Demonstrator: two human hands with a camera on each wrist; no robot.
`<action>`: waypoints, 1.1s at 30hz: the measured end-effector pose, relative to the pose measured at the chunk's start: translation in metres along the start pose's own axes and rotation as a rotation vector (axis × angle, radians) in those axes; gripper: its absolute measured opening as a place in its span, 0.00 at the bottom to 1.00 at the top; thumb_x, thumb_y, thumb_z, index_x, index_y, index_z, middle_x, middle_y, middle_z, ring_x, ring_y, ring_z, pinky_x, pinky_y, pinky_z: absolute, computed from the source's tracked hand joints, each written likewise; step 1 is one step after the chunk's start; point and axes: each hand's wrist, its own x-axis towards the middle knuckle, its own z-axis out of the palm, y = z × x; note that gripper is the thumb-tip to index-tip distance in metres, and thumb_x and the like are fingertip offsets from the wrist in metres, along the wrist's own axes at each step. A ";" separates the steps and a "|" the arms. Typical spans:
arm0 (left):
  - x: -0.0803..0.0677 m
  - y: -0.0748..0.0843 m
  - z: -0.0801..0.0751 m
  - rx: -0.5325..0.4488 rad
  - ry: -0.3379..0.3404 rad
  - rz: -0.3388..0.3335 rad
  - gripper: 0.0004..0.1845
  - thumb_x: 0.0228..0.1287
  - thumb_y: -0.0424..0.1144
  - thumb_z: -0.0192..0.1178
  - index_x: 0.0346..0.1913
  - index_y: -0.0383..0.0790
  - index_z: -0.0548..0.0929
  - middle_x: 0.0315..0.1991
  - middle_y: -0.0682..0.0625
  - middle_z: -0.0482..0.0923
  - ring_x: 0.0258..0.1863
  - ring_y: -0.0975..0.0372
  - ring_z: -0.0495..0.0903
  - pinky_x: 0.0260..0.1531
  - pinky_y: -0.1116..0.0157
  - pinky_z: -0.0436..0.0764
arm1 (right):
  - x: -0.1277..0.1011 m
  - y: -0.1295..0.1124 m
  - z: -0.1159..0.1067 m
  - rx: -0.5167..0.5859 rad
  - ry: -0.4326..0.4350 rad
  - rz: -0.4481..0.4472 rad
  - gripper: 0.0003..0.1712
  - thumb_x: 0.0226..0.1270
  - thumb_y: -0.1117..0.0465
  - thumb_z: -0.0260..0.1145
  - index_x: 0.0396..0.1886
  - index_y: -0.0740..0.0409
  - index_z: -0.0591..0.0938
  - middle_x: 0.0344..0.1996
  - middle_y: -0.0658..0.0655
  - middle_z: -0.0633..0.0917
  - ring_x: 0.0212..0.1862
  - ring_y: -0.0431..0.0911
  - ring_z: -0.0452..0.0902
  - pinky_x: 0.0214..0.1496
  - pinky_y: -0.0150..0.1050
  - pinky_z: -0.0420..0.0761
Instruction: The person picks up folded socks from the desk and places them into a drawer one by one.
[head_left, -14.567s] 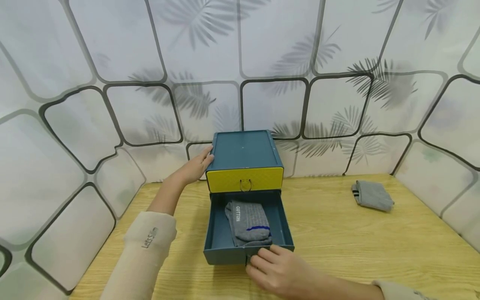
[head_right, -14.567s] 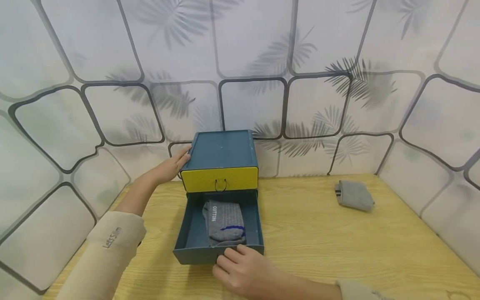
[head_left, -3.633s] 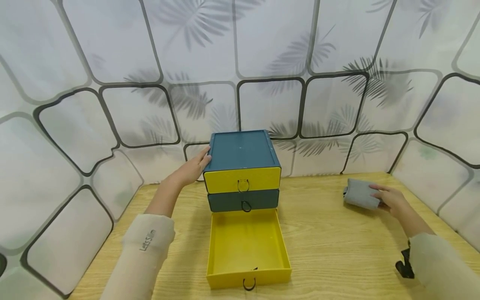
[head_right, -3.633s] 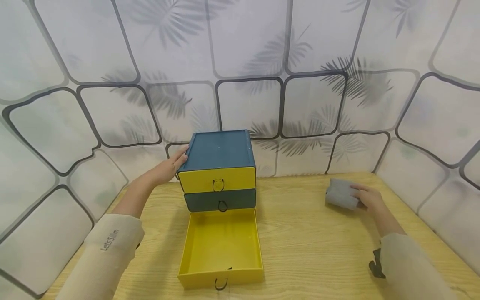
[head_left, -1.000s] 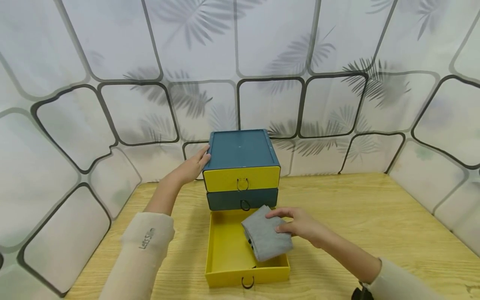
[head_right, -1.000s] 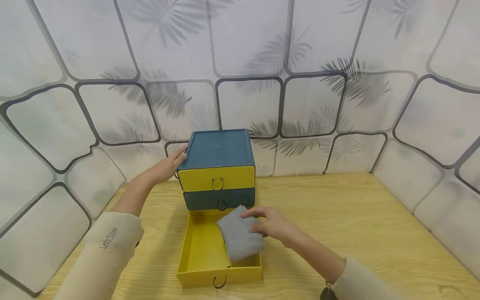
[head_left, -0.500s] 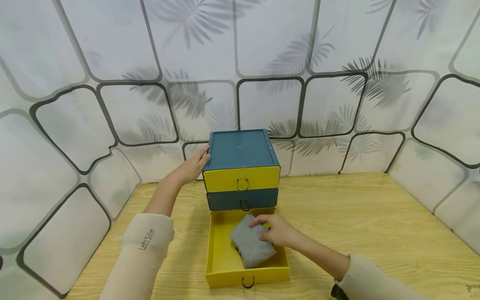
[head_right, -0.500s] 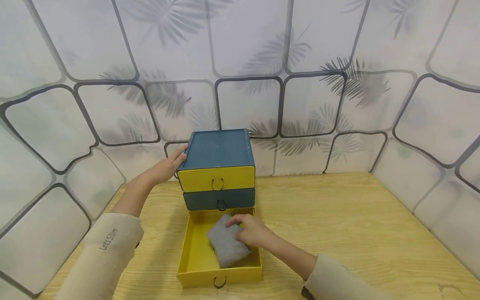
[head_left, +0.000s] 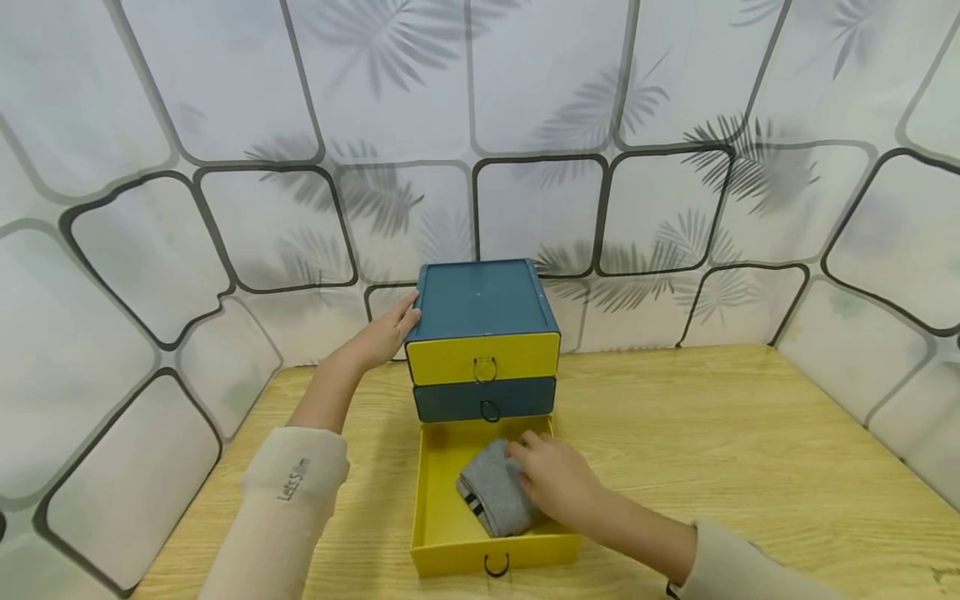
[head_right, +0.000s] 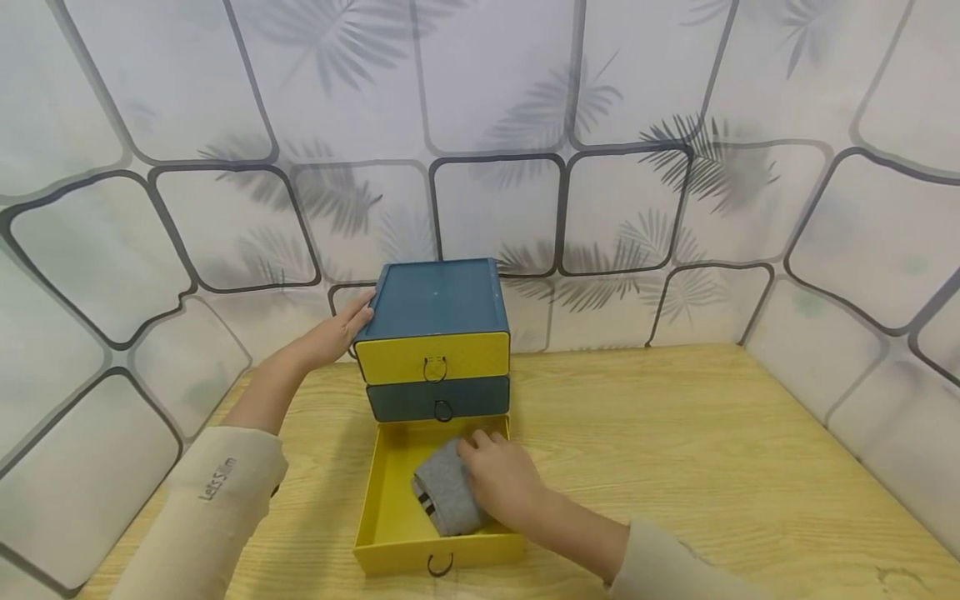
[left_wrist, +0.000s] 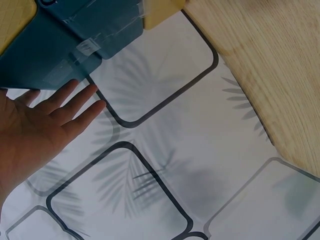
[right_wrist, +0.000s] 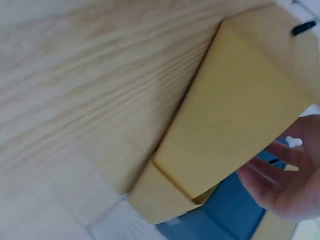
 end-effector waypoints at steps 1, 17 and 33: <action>0.000 0.000 0.000 -0.001 -0.001 0.000 0.30 0.75 0.51 0.27 0.73 0.45 0.35 0.72 0.41 0.36 0.68 0.45 0.41 0.62 0.44 0.46 | -0.002 -0.003 -0.002 -0.039 0.048 -0.033 0.14 0.51 0.66 0.71 0.39 0.57 0.82 0.33 0.54 0.79 0.30 0.46 0.75 0.28 0.34 0.78; -0.001 0.001 0.000 -0.011 -0.001 0.000 0.30 0.75 0.51 0.27 0.73 0.45 0.35 0.72 0.40 0.36 0.68 0.45 0.41 0.62 0.44 0.46 | -0.041 -0.058 0.001 -0.215 0.492 -0.594 0.26 0.75 0.57 0.41 0.20 0.46 0.79 0.20 0.44 0.72 0.22 0.36 0.59 0.26 0.22 0.49; -0.003 0.002 0.001 -0.020 0.002 0.004 0.30 0.76 0.50 0.27 0.73 0.45 0.35 0.72 0.40 0.37 0.68 0.45 0.42 0.62 0.44 0.47 | -0.034 -0.054 0.010 -0.238 0.583 -0.554 0.29 0.75 0.65 0.40 0.14 0.48 0.75 0.19 0.46 0.70 0.20 0.37 0.58 0.23 0.22 0.52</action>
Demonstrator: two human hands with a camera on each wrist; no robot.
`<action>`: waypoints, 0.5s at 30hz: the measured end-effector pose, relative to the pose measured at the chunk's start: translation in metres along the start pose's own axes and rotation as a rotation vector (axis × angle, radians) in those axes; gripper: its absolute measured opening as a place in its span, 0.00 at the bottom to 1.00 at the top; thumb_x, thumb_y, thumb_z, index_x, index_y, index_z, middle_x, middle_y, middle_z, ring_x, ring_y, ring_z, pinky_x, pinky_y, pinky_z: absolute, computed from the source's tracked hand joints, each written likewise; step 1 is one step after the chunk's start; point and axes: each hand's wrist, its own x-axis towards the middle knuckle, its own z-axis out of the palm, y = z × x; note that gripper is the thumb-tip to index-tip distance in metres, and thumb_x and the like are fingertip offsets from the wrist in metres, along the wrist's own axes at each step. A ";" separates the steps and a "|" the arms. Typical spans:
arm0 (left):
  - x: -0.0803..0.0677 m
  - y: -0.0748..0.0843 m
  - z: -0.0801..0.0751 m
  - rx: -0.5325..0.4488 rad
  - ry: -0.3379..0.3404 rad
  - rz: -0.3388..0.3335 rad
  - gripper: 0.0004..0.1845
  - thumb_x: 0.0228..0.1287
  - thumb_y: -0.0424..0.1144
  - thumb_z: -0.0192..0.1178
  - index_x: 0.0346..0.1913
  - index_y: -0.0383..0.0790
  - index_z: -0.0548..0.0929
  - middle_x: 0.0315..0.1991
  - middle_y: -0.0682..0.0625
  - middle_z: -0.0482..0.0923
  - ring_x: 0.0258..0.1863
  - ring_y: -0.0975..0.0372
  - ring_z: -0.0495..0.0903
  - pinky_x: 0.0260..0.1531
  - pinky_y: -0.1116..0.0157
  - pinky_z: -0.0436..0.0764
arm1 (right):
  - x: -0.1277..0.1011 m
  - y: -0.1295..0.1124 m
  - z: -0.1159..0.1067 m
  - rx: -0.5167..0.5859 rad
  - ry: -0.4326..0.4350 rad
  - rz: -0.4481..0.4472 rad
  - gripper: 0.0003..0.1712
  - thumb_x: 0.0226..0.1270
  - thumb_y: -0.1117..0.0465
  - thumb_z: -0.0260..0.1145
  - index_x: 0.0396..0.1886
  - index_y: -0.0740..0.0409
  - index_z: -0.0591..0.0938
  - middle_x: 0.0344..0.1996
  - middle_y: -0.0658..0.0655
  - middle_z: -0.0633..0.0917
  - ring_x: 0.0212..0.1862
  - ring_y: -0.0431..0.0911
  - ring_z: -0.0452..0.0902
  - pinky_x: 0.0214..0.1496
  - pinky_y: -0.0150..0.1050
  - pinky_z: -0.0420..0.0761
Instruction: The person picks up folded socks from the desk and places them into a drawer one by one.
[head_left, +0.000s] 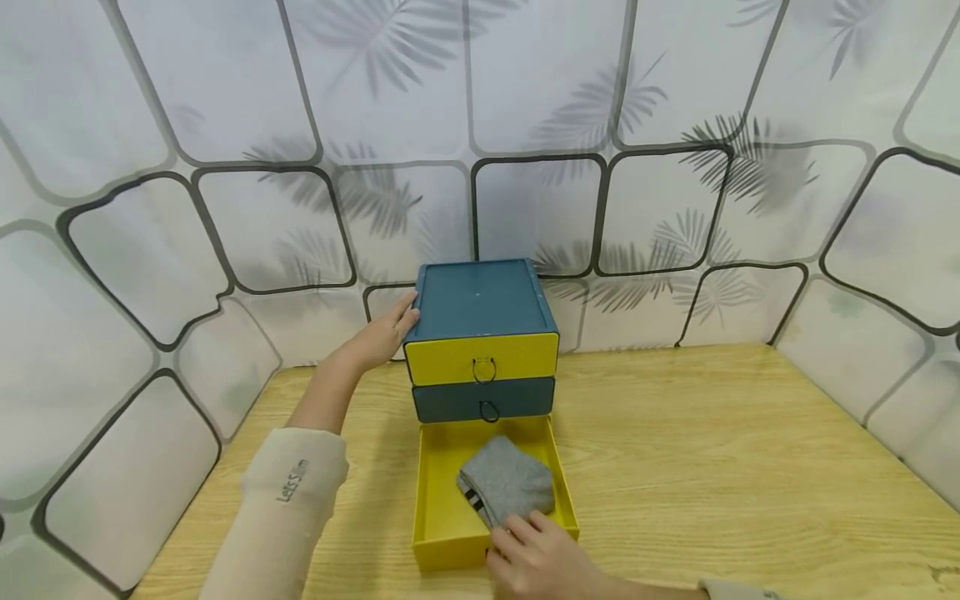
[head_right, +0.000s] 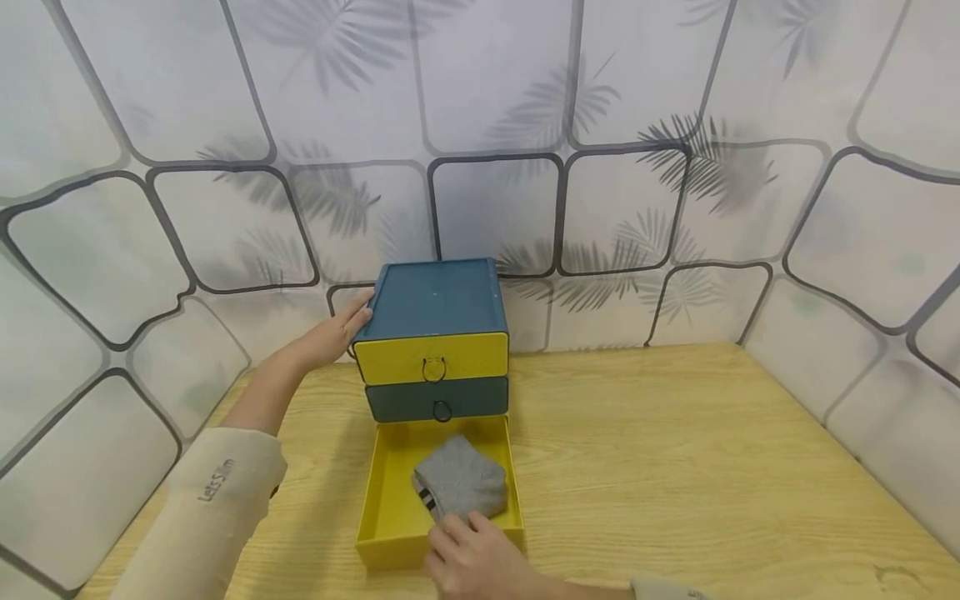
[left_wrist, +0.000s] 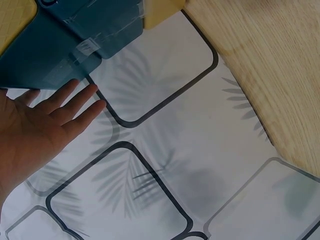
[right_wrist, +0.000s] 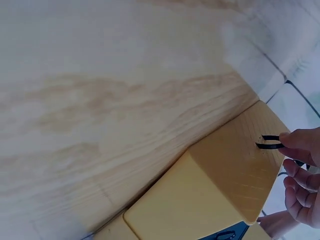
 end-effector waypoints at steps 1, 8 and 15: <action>0.000 0.000 0.000 0.000 0.000 0.000 0.30 0.76 0.50 0.27 0.73 0.45 0.35 0.72 0.40 0.36 0.68 0.45 0.41 0.62 0.44 0.47 | 0.000 0.001 0.000 -0.004 -0.005 0.004 0.29 0.75 0.66 0.39 0.14 0.48 0.76 0.20 0.46 0.71 0.21 0.37 0.59 0.23 0.23 0.53; -0.001 -0.001 0.000 0.004 0.002 0.003 0.30 0.76 0.50 0.27 0.73 0.44 0.35 0.72 0.40 0.36 0.68 0.46 0.40 0.63 0.45 0.46 | -0.007 0.013 0.007 0.027 -0.148 0.105 0.34 0.78 0.65 0.31 0.19 0.49 0.79 0.22 0.48 0.72 0.23 0.41 0.61 0.23 0.28 0.57; 0.000 -0.001 0.001 0.005 0.008 0.004 0.30 0.75 0.50 0.27 0.73 0.44 0.36 0.72 0.41 0.36 0.68 0.46 0.41 0.62 0.44 0.46 | -0.007 0.026 0.021 -0.018 -0.156 0.116 0.34 0.77 0.66 0.31 0.19 0.51 0.80 0.22 0.49 0.72 0.23 0.42 0.64 0.21 0.30 0.60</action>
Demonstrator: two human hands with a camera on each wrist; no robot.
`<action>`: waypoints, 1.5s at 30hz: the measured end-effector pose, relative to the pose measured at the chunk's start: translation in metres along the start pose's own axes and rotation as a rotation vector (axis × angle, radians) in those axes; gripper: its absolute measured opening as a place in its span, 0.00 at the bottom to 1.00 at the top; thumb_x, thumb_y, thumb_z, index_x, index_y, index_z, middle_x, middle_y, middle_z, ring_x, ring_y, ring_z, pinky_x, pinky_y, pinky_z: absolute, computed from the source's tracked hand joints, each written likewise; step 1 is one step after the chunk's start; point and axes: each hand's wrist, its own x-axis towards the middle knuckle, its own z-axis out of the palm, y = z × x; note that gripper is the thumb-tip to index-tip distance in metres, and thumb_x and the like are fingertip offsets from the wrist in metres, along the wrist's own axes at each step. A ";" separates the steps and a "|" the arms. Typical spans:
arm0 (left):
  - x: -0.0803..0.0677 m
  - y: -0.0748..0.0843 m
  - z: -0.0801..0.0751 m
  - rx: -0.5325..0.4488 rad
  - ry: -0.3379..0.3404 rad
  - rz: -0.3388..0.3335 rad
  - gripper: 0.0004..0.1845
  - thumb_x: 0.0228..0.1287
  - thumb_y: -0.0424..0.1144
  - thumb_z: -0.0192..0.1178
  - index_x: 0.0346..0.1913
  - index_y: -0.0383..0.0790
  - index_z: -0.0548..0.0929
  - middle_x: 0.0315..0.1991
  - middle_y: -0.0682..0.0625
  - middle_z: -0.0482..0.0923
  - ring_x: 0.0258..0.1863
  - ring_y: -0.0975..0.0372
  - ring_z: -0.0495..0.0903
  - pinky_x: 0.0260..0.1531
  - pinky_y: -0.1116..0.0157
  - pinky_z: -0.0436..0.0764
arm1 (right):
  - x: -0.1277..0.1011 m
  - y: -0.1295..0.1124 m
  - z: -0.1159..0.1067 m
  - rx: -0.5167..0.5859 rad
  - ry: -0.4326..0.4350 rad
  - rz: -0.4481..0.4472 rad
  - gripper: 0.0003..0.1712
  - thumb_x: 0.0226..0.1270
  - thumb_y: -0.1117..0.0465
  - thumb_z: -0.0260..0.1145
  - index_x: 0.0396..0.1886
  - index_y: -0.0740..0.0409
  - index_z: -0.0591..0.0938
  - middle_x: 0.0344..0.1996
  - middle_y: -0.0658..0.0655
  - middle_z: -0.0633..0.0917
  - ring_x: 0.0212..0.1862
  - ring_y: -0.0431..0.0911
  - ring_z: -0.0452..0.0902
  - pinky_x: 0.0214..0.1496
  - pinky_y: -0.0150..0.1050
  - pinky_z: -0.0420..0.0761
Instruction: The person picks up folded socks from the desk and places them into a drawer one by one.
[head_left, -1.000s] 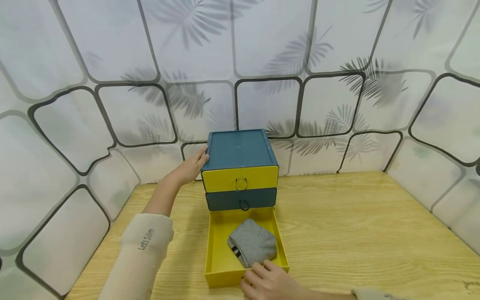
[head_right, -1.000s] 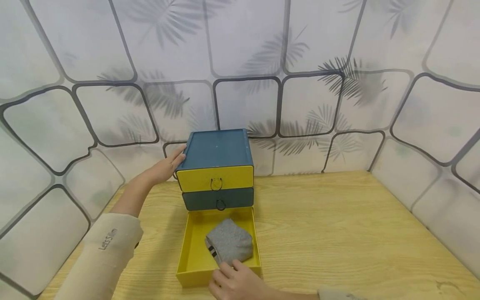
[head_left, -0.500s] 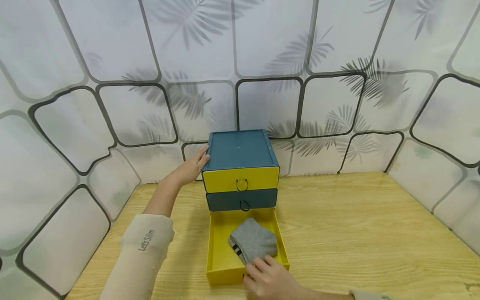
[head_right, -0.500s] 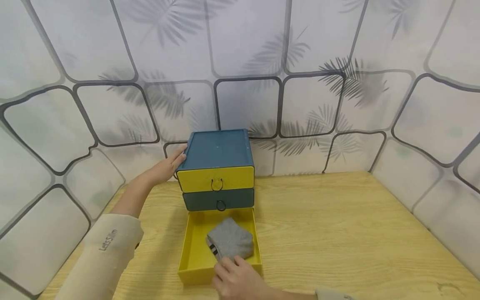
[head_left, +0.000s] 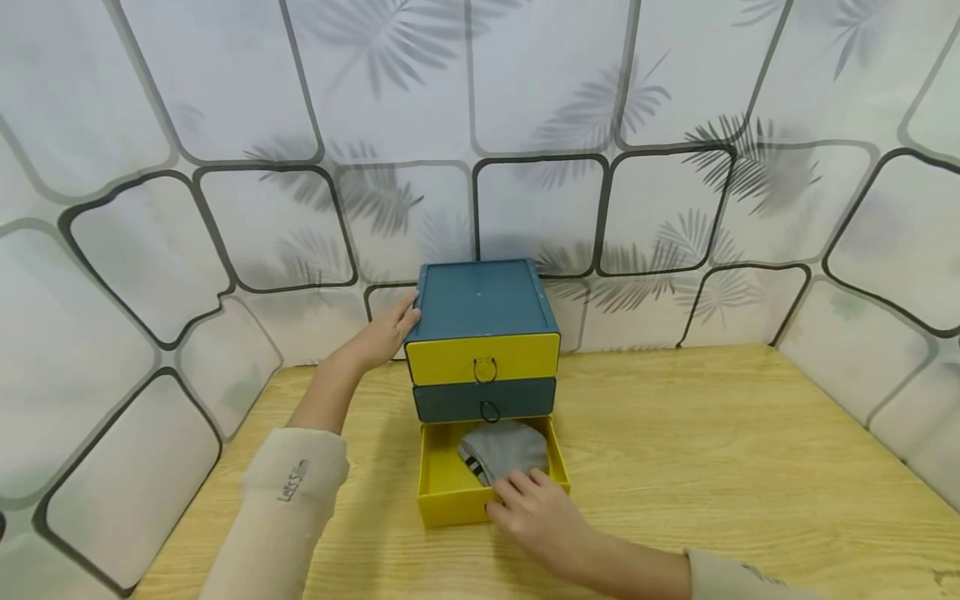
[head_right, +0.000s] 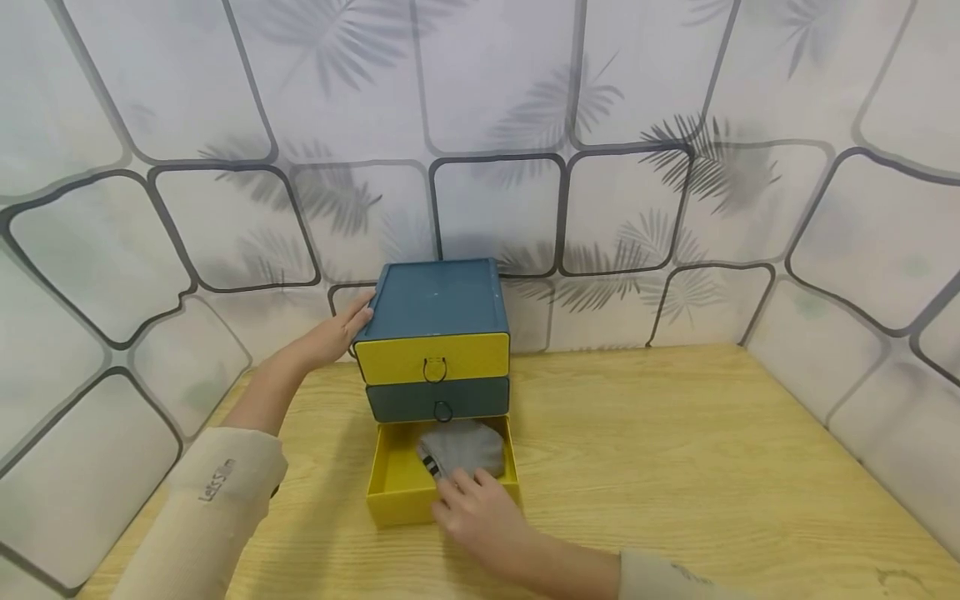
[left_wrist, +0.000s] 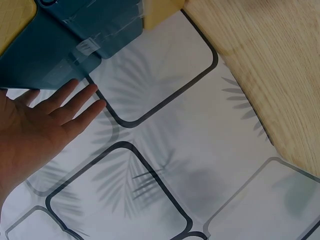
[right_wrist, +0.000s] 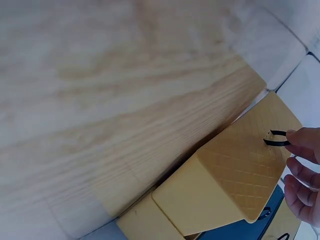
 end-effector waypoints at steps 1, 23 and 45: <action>0.000 0.000 0.000 0.001 0.002 0.002 0.30 0.76 0.50 0.27 0.73 0.44 0.36 0.72 0.41 0.36 0.68 0.46 0.40 0.62 0.44 0.46 | 0.001 0.002 0.002 -0.005 0.003 -0.003 0.34 0.77 0.66 0.31 0.19 0.51 0.80 0.22 0.49 0.72 0.23 0.42 0.64 0.21 0.30 0.60; 0.002 0.000 -0.001 0.011 -0.005 -0.006 0.30 0.75 0.51 0.27 0.73 0.45 0.36 0.72 0.40 0.38 0.68 0.46 0.42 0.62 0.45 0.47 | 0.011 0.039 0.038 -0.101 -0.104 0.030 0.11 0.65 0.63 0.60 0.23 0.51 0.84 0.24 0.51 0.76 0.26 0.44 0.68 0.22 0.32 0.67; 0.002 0.001 -0.002 0.022 -0.007 -0.017 0.30 0.75 0.51 0.28 0.73 0.46 0.36 0.72 0.41 0.38 0.68 0.46 0.42 0.62 0.44 0.48 | 0.012 0.064 0.063 -0.115 -0.028 0.071 0.10 0.49 0.52 0.74 0.18 0.50 0.83 0.18 0.50 0.79 0.21 0.44 0.70 0.14 0.31 0.66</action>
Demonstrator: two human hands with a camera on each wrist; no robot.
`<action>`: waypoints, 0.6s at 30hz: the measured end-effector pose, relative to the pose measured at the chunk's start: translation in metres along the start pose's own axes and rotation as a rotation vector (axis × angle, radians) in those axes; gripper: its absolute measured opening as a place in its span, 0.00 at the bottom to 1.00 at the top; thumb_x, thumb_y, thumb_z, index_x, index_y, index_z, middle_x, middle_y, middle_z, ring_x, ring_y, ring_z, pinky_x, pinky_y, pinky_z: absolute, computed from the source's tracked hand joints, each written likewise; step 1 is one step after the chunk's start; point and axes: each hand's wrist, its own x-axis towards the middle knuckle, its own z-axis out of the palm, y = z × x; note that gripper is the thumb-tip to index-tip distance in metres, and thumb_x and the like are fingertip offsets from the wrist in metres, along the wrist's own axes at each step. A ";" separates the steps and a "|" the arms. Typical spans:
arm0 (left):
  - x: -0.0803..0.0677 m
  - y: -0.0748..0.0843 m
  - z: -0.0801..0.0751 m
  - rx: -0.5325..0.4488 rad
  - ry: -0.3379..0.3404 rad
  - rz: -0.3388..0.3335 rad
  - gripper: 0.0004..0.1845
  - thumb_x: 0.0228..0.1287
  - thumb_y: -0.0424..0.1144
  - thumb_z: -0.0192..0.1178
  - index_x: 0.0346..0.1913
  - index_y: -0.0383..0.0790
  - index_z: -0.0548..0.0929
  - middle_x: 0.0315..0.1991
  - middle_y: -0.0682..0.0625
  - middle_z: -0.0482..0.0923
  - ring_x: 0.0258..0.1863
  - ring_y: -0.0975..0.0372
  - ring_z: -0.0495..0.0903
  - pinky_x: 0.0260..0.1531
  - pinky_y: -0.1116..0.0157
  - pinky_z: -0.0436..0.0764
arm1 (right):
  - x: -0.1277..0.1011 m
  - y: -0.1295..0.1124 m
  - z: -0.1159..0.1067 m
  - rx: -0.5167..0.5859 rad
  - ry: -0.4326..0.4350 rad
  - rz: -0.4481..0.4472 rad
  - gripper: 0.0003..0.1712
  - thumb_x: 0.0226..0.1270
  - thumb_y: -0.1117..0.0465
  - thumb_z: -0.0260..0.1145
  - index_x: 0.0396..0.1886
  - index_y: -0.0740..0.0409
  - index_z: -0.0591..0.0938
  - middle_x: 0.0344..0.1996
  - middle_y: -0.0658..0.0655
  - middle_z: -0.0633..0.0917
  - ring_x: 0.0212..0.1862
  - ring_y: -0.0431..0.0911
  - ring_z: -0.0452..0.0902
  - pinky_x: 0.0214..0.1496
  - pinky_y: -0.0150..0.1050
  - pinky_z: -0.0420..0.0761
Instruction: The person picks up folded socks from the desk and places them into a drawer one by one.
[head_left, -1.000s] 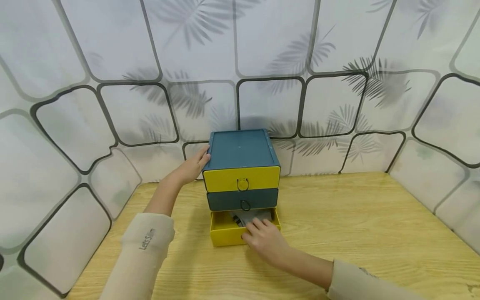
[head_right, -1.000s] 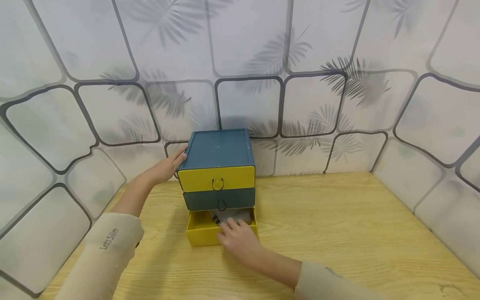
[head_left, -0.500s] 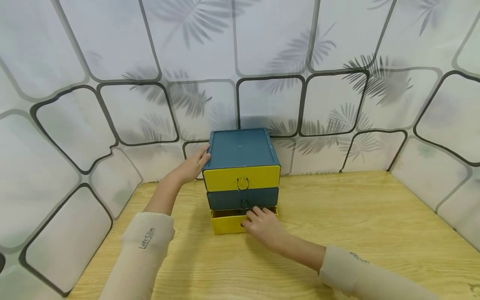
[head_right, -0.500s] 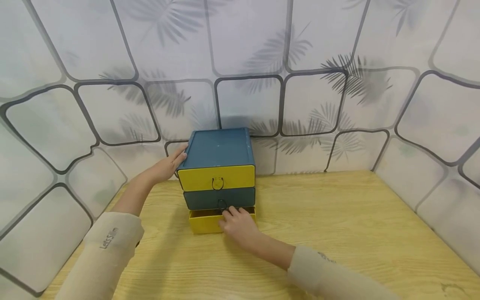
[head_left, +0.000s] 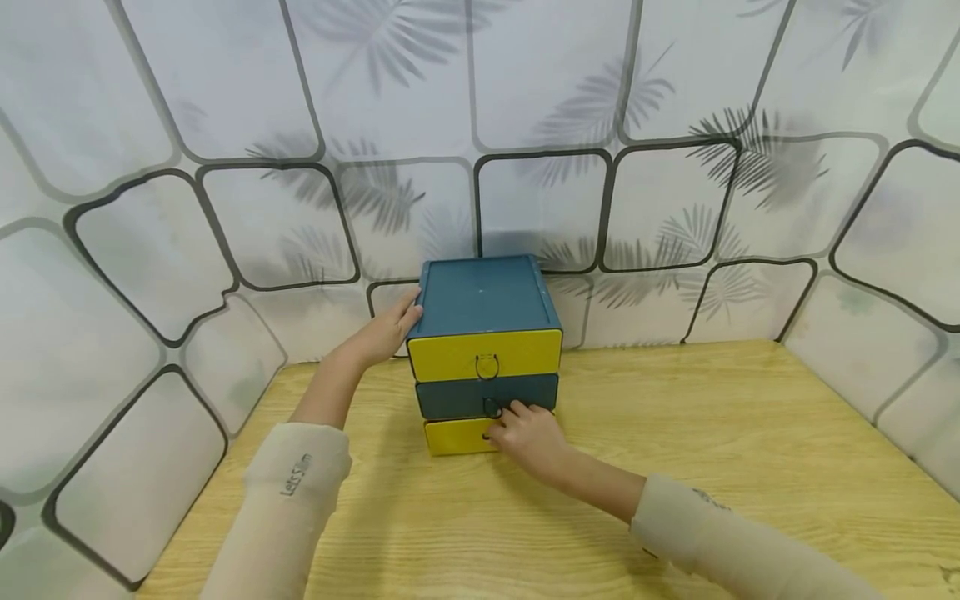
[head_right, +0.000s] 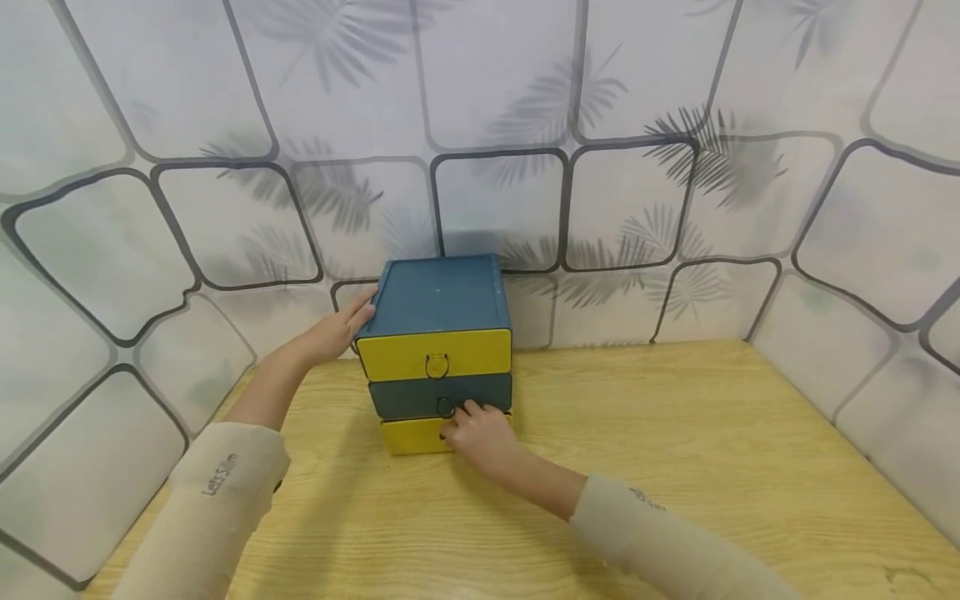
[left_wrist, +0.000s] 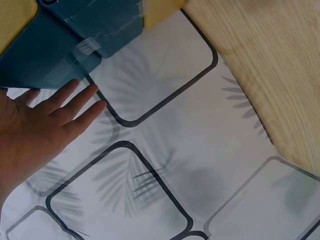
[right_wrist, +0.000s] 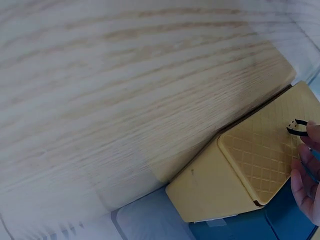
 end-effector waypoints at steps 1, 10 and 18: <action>0.000 0.000 0.000 0.000 -0.001 -0.004 0.30 0.75 0.51 0.28 0.73 0.46 0.36 0.72 0.40 0.38 0.68 0.45 0.43 0.62 0.44 0.48 | 0.000 0.001 0.000 -0.003 -0.003 -0.002 0.11 0.48 0.51 0.74 0.18 0.50 0.83 0.18 0.51 0.79 0.21 0.44 0.70 0.14 0.32 0.65; 0.002 0.004 -0.001 0.227 0.086 -0.049 0.30 0.75 0.52 0.30 0.73 0.44 0.44 0.69 0.38 0.50 0.65 0.43 0.52 0.59 0.44 0.57 | 0.000 0.004 0.000 -0.054 -0.004 -0.053 0.10 0.49 0.51 0.73 0.20 0.50 0.84 0.22 0.50 0.81 0.23 0.43 0.70 0.15 0.30 0.66; -0.002 0.041 0.018 0.506 0.554 0.083 0.26 0.71 0.51 0.45 0.65 0.40 0.68 0.60 0.42 0.67 0.58 0.47 0.65 0.57 0.49 0.63 | -0.031 0.032 -0.028 -0.010 -0.084 -0.097 0.11 0.62 0.55 0.64 0.23 0.52 0.81 0.23 0.51 0.73 0.25 0.44 0.66 0.19 0.30 0.68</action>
